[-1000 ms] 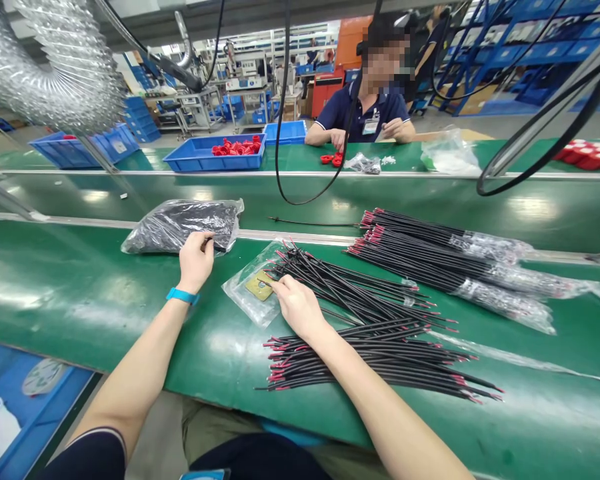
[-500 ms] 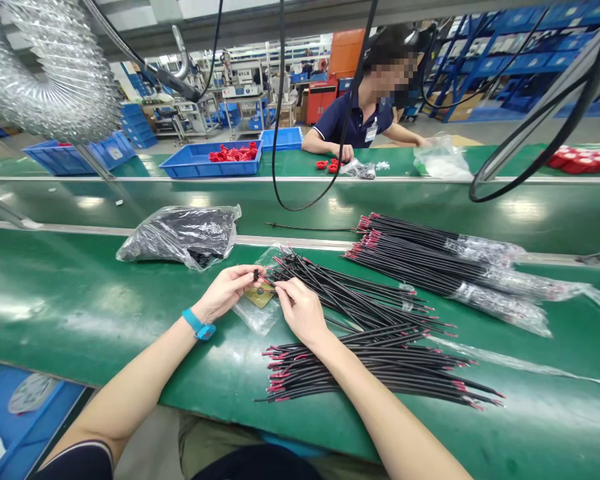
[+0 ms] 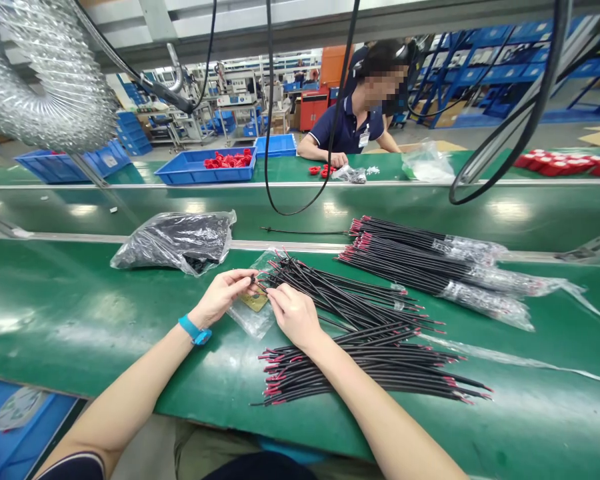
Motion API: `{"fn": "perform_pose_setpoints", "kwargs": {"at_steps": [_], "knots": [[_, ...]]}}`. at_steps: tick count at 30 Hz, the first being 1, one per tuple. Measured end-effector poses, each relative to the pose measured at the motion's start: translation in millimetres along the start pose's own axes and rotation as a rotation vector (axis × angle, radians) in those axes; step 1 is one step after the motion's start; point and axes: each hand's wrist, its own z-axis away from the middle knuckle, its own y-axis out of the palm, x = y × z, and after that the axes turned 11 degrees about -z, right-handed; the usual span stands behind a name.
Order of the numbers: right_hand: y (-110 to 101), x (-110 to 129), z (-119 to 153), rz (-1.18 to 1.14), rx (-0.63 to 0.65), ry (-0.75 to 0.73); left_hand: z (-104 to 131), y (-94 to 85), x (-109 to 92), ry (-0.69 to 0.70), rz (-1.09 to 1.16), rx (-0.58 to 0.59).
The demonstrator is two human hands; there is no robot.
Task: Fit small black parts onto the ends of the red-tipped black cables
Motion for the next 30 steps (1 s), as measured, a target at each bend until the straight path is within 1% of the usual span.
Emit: {"fn": "perform_pose_setpoints", "kwargs": {"at_steps": [3, 6, 9, 11, 13, 15, 17, 19, 22, 25, 26, 27, 28, 30], "knots": [[0.4, -0.9, 0.3, 0.024, 0.001, 0.002, 0.4, -2.2, -2.9, 0.037, -0.142, -0.010], [0.0, -1.0, 0.2, 0.067, -0.015, -0.017, 2.8, -1.9, -5.3, 0.010, -0.216, 0.040], [-0.3, -0.1, -0.3, 0.135, -0.024, -0.088, 5.2, 1.9, -4.5, -0.018, -0.188, 0.110], [0.2, 0.5, -0.6, 0.174, -0.013, -0.129, 5.9, 4.9, -2.3, -0.017, -0.144, 0.130], [1.3, 0.4, -1.0, 0.190, 0.000, -0.133, 6.6, 7.7, 0.3, 0.001, -0.116, 0.128], [2.6, -0.1, -1.2, 0.173, 0.027, -0.085, 8.0, 10.3, 2.7, 0.057, -0.157, 0.109], [3.7, -0.5, -1.6, 0.100, 0.063, 0.014, 10.9, 13.3, 4.4, 0.145, -0.278, 0.071], [4.7, -0.2, -2.5, -0.055, 0.075, 0.151, 15.1, 16.8, 5.4, 0.241, -0.429, 0.024], [7.1, 1.1, -5.7, -0.352, 0.041, 0.389, 21.2, 21.1, 6.3, 0.413, -0.644, -0.028], [9.8, 2.7, -11.3, -0.586, 0.051, 0.589, 24.0, 21.9, 6.9, 0.580, -0.766, -0.059], [9.9, 3.3, -13.3, -0.626, 0.060, 0.619, 24.0, 21.3, 7.2, 0.605, -0.782, -0.070], [9.4, 4.0, -15.0, -0.637, 0.065, 0.620, 23.6, 20.4, 7.5, 0.610, -0.788, -0.083], [8.3, 4.8, -16.3, -0.615, 0.063, 0.592, 23.1, 19.5, 7.9, 0.598, -0.785, -0.098], [4.6, 6.4, -16.9, -0.499, 0.040, 0.490, 21.7, 17.9, 8.7, 0.541, -0.750, -0.139]]}}
